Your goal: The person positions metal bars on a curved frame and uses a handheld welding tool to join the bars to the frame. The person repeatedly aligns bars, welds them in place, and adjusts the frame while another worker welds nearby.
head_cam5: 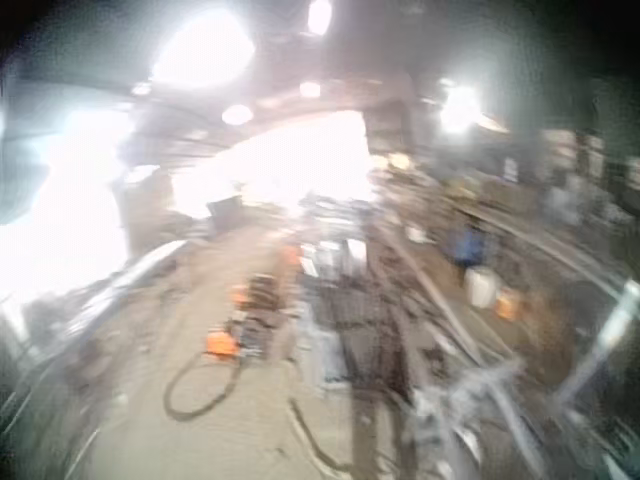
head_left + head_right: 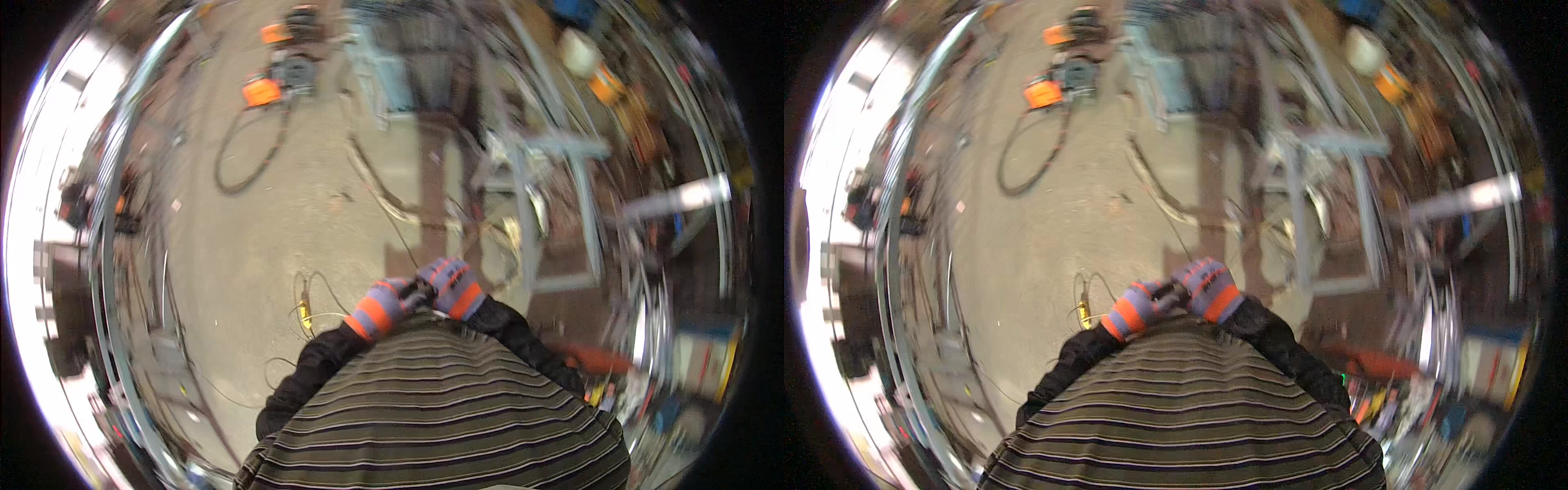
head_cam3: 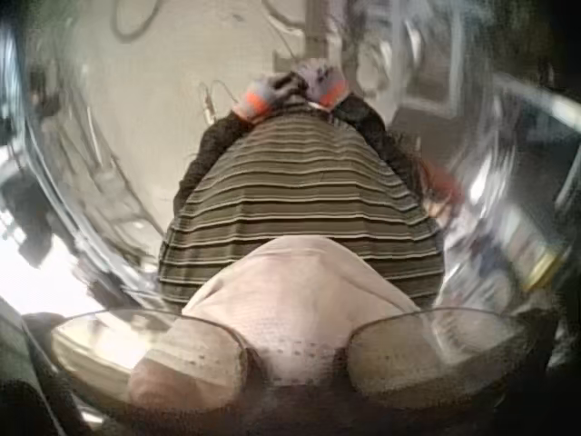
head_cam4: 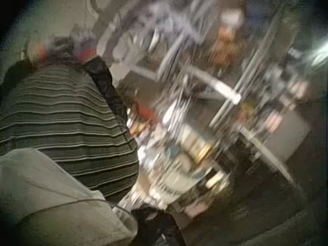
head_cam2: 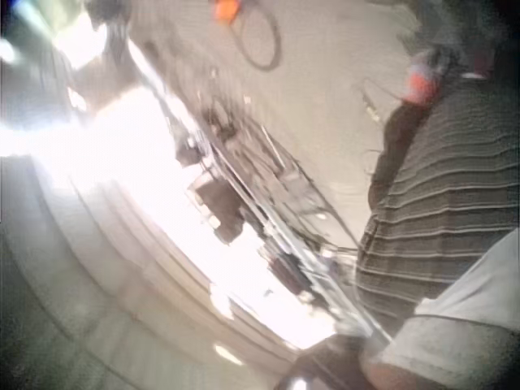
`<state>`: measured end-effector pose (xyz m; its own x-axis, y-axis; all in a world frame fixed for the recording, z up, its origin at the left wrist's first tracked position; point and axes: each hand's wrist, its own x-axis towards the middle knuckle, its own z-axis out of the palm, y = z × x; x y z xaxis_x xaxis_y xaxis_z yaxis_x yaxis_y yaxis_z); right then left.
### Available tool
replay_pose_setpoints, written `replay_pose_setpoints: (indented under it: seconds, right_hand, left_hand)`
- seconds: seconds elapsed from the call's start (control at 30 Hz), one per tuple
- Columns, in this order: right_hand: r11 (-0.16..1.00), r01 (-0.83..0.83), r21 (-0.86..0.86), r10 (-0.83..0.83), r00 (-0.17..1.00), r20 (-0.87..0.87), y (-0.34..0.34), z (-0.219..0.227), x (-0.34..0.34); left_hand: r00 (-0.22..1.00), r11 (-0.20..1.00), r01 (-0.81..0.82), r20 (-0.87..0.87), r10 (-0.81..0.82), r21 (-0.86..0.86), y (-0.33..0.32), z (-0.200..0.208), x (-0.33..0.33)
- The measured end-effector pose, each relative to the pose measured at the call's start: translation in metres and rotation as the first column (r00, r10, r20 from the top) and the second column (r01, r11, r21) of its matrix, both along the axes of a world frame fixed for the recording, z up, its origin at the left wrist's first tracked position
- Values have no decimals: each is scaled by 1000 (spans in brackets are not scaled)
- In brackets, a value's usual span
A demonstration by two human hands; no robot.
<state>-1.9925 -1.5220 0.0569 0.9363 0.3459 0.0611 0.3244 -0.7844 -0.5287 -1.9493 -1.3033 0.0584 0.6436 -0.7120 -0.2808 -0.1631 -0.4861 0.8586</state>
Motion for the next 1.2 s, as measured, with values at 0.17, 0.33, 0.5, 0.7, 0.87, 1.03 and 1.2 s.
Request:
replay_pose_setpoints:
  seconds: [0.17, 0.33, 0.5, 0.7, 0.87, 1.03, 1.2]
  right_hand:
    - [798, -550, 246, 591, 794, -142, 85, -3, 73]
    - [654, -704, 277, 749, 552, -366, 74, 25, 169]
    - [730, -623, 279, 681, 698, -222, 161, 23, 285]
    - [709, -698, 99, 704, 710, -33, 295, 9, 399]
    - [503, -801, 326, 864, 473, -170, 363, 24, 463]
    - [368, -877, 309, 850, 182, -494, 451, 39, 529]
    - [347, -876, 335, 899, 209, -385, 565, 30, 593]
  left_hand:
    - [909, 995, -81, 405, 99, -61, 104, 20, -11]
    - [556, 557, -821, 50, 830, -128, 278, 44, 10]
    - [476, 503, -826, 165, 864, -255, 280, 42, 96]
    - [588, 606, -795, 207, 782, -29, 245, 38, 233]
    - [737, 774, -626, 392, 550, 91, 320, 51, 268]
    - [734, 825, -564, 480, 481, 36, 425, 30, 284]
    - [581, 612, -765, 627, 520, 202, 534, 33, 360]
